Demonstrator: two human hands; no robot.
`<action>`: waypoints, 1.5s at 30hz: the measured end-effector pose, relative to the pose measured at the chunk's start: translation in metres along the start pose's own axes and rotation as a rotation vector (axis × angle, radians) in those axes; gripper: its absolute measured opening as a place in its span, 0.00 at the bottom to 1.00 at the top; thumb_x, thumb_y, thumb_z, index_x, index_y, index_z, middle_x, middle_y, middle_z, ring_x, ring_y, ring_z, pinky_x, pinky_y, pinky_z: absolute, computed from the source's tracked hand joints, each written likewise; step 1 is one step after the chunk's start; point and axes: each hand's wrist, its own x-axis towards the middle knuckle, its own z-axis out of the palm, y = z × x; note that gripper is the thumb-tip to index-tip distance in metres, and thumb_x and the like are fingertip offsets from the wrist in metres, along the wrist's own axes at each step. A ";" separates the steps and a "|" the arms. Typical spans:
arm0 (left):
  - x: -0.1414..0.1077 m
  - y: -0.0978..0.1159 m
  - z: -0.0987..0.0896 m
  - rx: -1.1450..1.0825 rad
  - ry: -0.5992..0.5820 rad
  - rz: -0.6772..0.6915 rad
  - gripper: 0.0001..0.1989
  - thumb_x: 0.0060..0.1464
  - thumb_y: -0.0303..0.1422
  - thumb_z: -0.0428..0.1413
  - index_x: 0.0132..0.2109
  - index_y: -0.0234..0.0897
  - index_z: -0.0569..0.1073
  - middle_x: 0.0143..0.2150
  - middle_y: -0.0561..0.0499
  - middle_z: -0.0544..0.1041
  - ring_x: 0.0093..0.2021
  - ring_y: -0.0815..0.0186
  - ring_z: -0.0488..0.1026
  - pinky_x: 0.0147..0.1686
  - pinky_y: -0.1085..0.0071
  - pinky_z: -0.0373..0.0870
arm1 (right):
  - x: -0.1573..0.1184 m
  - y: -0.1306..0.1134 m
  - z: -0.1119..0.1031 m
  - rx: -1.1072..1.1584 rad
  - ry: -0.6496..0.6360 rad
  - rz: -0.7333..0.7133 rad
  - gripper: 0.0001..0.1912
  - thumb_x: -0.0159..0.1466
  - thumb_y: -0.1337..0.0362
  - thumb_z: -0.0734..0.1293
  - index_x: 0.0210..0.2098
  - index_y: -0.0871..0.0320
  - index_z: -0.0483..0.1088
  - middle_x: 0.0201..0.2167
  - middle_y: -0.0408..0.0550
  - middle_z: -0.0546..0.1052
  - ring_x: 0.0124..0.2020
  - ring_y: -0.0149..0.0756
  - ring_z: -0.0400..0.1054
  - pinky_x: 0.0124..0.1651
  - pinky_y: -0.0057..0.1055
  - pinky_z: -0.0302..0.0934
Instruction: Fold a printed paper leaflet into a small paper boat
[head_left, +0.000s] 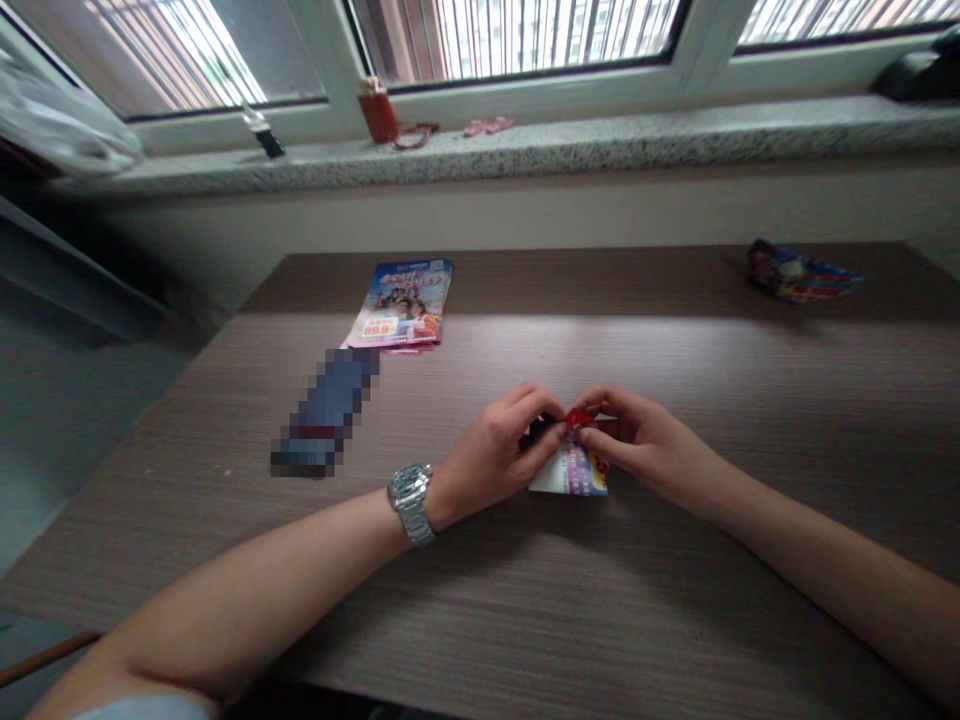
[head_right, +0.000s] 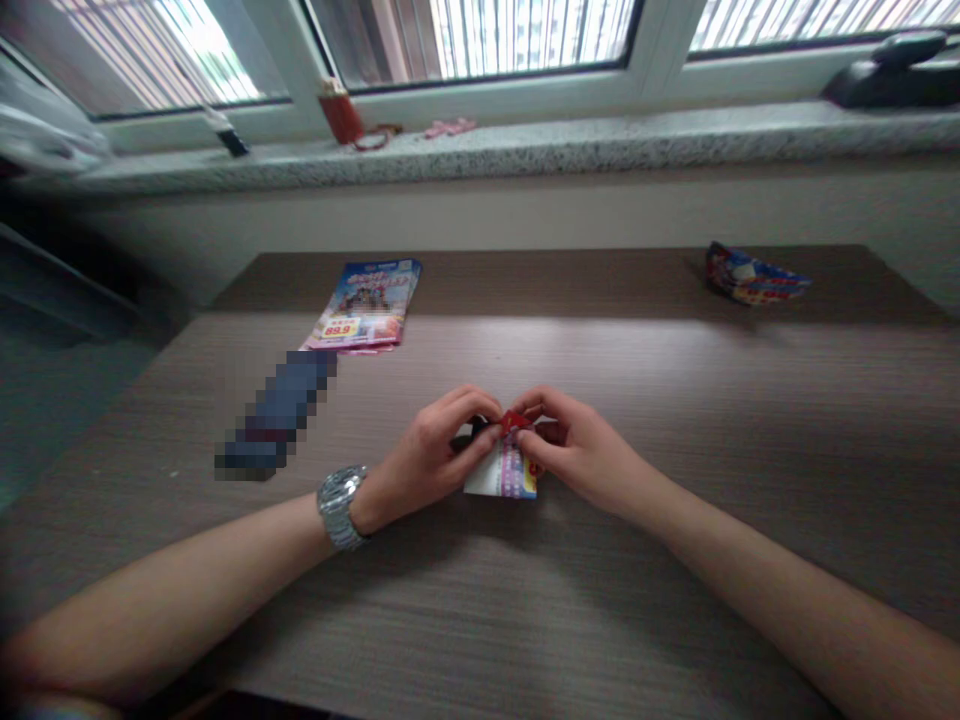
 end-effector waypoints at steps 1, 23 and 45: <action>0.000 0.000 0.000 -0.001 0.005 -0.007 0.03 0.66 0.29 0.52 0.44 0.35 0.70 0.42 0.47 0.73 0.43 0.65 0.71 0.45 0.67 0.69 | -0.001 0.001 0.000 -0.012 0.018 -0.008 0.09 0.65 0.59 0.69 0.42 0.54 0.67 0.36 0.44 0.75 0.36 0.34 0.73 0.38 0.31 0.70; 0.002 -0.005 0.000 -0.006 0.054 -0.053 0.03 0.65 0.28 0.53 0.43 0.34 0.71 0.41 0.48 0.74 0.43 0.66 0.71 0.45 0.67 0.69 | -0.002 0.000 -0.003 -0.293 0.070 -0.240 0.06 0.66 0.61 0.70 0.37 0.54 0.68 0.44 0.48 0.71 0.36 0.33 0.71 0.38 0.33 0.72; 0.003 -0.003 -0.002 -0.009 0.101 -0.069 0.03 0.66 0.29 0.52 0.43 0.35 0.71 0.40 0.49 0.73 0.42 0.66 0.71 0.45 0.68 0.69 | -0.005 -0.003 -0.001 -0.149 0.269 -0.040 0.20 0.62 0.52 0.72 0.46 0.52 0.63 0.40 0.45 0.73 0.29 0.33 0.73 0.27 0.29 0.72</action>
